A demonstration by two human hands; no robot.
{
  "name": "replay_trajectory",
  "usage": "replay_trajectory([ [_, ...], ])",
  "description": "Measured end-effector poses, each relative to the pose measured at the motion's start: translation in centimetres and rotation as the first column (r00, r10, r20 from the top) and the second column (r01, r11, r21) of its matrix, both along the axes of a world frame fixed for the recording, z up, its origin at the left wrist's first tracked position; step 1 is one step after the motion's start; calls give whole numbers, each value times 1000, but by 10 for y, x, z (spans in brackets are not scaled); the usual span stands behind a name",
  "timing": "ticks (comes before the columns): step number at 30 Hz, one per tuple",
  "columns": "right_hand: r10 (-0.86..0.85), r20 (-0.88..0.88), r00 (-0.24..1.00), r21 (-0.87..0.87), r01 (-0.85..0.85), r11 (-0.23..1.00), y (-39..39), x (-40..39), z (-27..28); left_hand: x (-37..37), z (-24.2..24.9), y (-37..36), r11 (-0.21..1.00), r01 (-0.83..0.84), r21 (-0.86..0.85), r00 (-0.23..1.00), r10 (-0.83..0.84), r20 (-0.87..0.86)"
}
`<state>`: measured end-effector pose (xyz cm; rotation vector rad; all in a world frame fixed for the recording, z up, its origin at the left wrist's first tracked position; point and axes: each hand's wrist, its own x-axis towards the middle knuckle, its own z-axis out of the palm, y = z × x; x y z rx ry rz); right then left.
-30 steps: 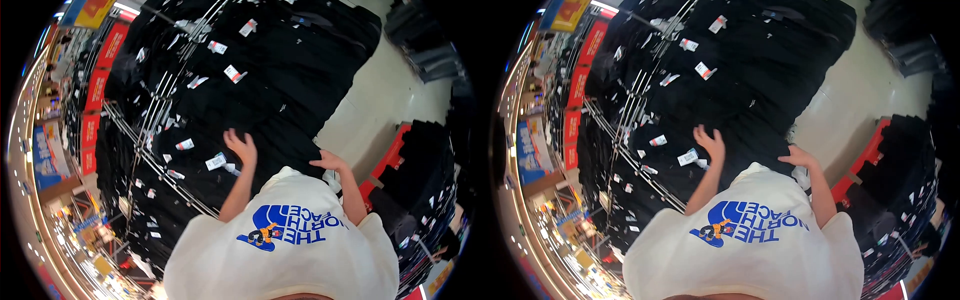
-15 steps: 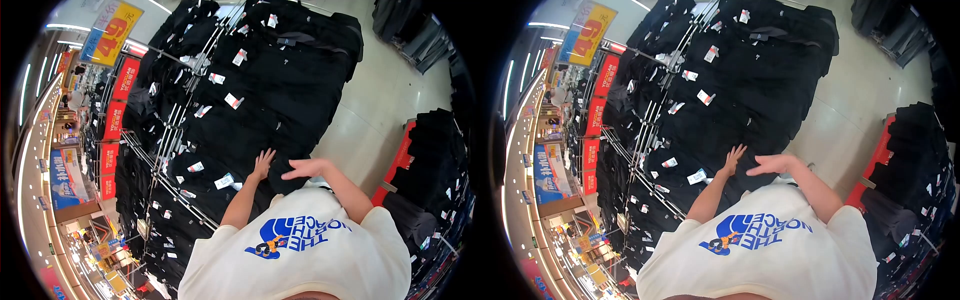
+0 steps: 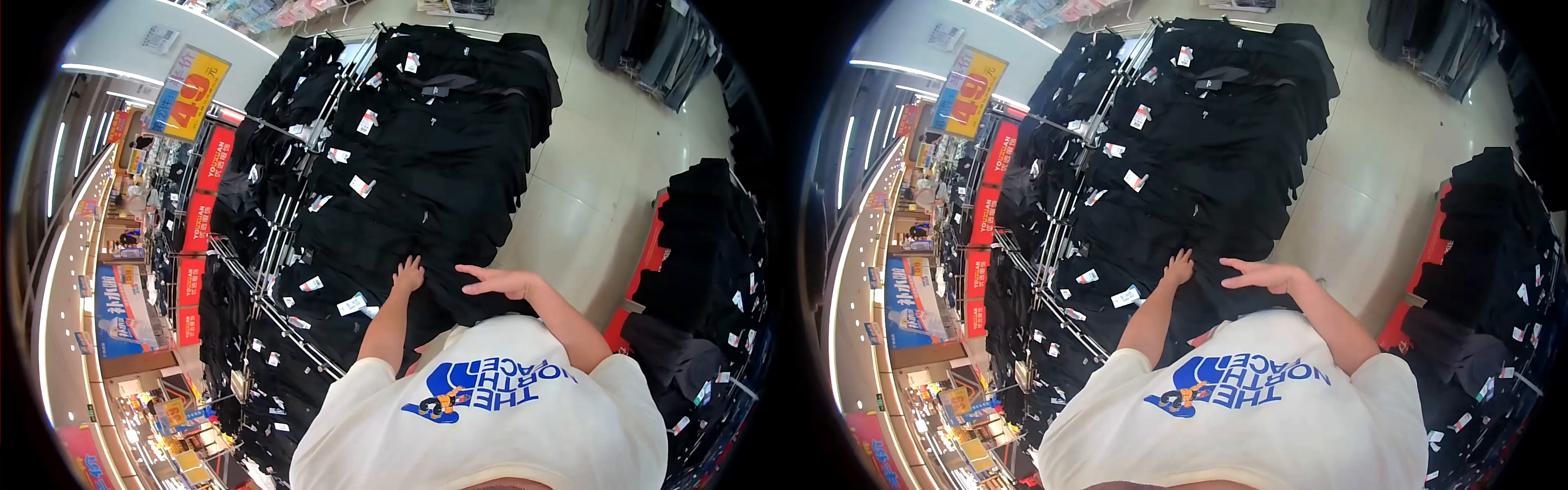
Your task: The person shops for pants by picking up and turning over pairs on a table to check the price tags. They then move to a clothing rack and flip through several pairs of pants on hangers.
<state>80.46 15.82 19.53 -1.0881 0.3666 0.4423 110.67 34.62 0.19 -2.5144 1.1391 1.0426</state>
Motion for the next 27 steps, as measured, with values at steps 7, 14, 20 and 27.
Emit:
replay_trajectory([
  [7,-71,4,997,-349,68,935,-1,-48,-19,-27,39,-15,990,-98,-97,990,108,93],
  [14,-312,-26,950,-537,250,805,-7,-132,-141,-121,76,-20,574,-226,-787,965,245,-98],
  [20,-546,-163,822,-700,294,651,-28,-232,-224,-133,60,-27,767,61,-639,947,159,281],
  [27,-578,-455,677,-838,-107,535,15,-395,-297,-129,68,-35,805,67,-590,958,112,263],
])
